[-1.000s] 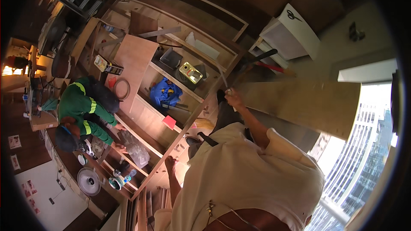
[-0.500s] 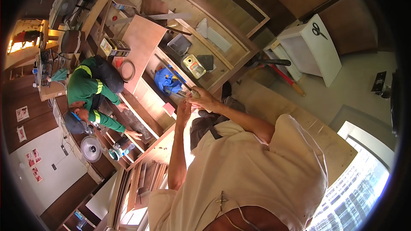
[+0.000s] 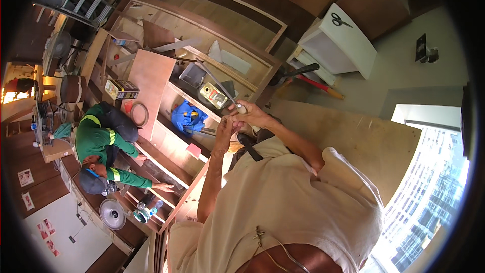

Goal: The person uses a pry bar to adjust and fit wooden panels into a ceiling or wall structure. They work alongside another person, manipulating the wood pieces to align them with the frame.

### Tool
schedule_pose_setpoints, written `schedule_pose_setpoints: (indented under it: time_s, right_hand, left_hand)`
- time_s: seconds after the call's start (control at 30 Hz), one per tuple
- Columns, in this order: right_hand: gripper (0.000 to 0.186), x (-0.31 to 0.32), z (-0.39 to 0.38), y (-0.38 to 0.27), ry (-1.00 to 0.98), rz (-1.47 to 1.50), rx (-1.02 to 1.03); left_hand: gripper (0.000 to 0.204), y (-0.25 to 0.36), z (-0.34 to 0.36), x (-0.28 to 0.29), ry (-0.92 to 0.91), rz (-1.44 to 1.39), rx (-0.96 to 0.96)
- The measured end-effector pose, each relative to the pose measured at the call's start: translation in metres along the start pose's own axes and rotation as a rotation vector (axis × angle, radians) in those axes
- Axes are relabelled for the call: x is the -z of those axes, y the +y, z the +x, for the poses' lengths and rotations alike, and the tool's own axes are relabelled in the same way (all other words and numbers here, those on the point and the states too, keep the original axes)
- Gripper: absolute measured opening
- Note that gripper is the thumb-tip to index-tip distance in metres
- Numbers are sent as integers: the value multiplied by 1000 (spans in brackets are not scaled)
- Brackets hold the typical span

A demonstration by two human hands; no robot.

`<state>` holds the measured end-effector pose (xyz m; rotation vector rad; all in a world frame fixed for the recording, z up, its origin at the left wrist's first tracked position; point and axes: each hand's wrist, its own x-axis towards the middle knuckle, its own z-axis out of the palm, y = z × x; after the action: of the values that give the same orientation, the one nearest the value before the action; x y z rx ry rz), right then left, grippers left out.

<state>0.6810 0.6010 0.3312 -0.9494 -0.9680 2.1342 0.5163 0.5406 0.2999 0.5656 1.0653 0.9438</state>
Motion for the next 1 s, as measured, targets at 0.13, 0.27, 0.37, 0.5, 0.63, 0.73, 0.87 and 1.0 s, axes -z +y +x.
schedule_pose_setpoints:
  time_s: [0.13, 0.27, 0.37, 0.5, 0.63, 0.73, 0.87, 1.0]
  right_hand:
    - [36, 7, -2, 4, 57, -64, 22]
    - [36, 18, 11, -1, 72, -172, 18]
    - [37, 38, 27, -12, 58, -146, 20]
    - [36, 72, 49, -38, 30, -225, 3]
    - [32, 112, 67, -54, 105, -296, 53]
    - [30, 136, 65, -88, 146, -480, 36]
    - [36, 180, 66, -102, 146, -478, 110]
    - [41, 205, 59, -118, 176, -519, 113]
  left_hand:
    - [26, -5, 2, -4, 25, 23, -11]
    - [26, -8, 18, -2, 62, 76, -14]
    - [27, -3, 39, -7, 68, 71, 1]
    - [26, 13, 74, -27, 118, 68, 47]
    - [25, 24, 115, -57, 124, 39, 93]
    - [26, 20, 145, -71, 122, 126, 21]
    - [26, 26, 179, -97, 57, 289, 63]
    - [29, 35, 197, -119, 21, 303, 220]
